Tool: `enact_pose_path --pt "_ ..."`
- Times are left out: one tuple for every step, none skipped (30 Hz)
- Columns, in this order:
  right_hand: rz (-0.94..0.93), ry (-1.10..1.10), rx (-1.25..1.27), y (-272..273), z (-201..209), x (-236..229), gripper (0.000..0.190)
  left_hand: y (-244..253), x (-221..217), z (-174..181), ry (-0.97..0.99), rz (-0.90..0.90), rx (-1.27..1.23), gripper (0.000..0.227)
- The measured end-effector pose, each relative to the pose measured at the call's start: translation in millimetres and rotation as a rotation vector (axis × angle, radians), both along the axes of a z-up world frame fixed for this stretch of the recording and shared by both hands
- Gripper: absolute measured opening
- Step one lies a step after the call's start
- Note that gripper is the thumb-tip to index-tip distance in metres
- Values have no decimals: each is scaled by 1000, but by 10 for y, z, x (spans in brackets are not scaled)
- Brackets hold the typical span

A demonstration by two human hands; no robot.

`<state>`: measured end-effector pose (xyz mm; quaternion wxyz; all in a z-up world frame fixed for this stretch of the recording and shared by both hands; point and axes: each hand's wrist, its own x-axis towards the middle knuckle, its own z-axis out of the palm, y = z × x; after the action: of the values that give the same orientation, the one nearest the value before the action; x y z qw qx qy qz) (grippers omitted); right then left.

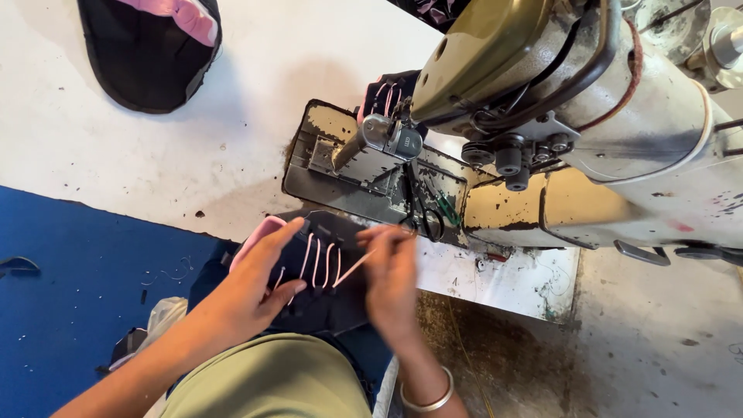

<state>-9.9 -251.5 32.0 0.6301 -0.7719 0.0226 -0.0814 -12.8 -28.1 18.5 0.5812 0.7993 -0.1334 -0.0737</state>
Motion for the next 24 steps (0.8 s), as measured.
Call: enact_pose_path --pt "1 0 1 -157 -8 89 12 25 -26 -6 0 1 1 79" --pt "-160 -43 117 -313 -13 177 13 49 -53 -8 -36 -11 66 80" --pt "-321 -87 233 -474 -12 270 15 70 -72 -9 -75 -24 130 81" --pt "-321 -89 233 -641 -117 302 15 107 -102 -36 -77 -24 130 81" --pt "-387 -104 480 -816 -217 348 14 138 -115 -65 -106 -24 116 83" --pt "-449 -120 727 -991 -316 397 14 169 -125 -96 -136 -25 101 84" --pt "-447 -121 727 -867 -284 358 14 150 -142 -123 -138 -23 101 84" --pt "-418 10 588 -743 -257 321 14 130 -156 -155 40 -24 62 85" --pt "-387 142 450 -611 -240 272 15 119 -181 -188 221 -26 26 86" --pt "-386 145 451 -439 -213 211 15 82 -159 -178 222 -24 27 86" --pt "-162 183 474 -282 -183 108 12 30 -167 -172 123 9 -50 79" --pt "62 223 496 -126 -148 6 11 -22 -177 -163 23 43 -127 73" --pt "61 217 495 -118 -176 -8 11 -57 -170 -254 18 40 -128 73" --pt "115 237 448 -108 -198 -25 13 -89 -163 -339 183 50 -374 67" --pt "172 260 402 -92 -221 -51 14 -116 -174 -421 352 62 -618 60" --pt "172 259 403 -90 -194 -51 14 -135 -160 -416 350 62 -618 60" --pt "176 311 367 -89 -167 -50 17 -156 -149 -412 399 80 -702 52" --pt "180 363 330 -88 -141 -49 21 -178 -137 -409 447 99 -787 44" --pt "180 362 330 -92 -110 -64 21 -198 -94 -316 447 99 -787 44" --pt "158 389 256 -98 -79 -78 21 -220 -50 -224 375 164 -624 45" --pt "134 415 181 -106 -47 -91 21 -245 -1 -131 302 226 -460 46" --pt "133 413 181 -104 3 -99 21 -253 15 -112 301 224 -461 46" --pt "120 391 110 -94 49 -103 19 -252 28 -92 279 206 -402 36" --pt "108 368 39 -84 93 -107 18 -251 40 -74 258 189 -342 28"
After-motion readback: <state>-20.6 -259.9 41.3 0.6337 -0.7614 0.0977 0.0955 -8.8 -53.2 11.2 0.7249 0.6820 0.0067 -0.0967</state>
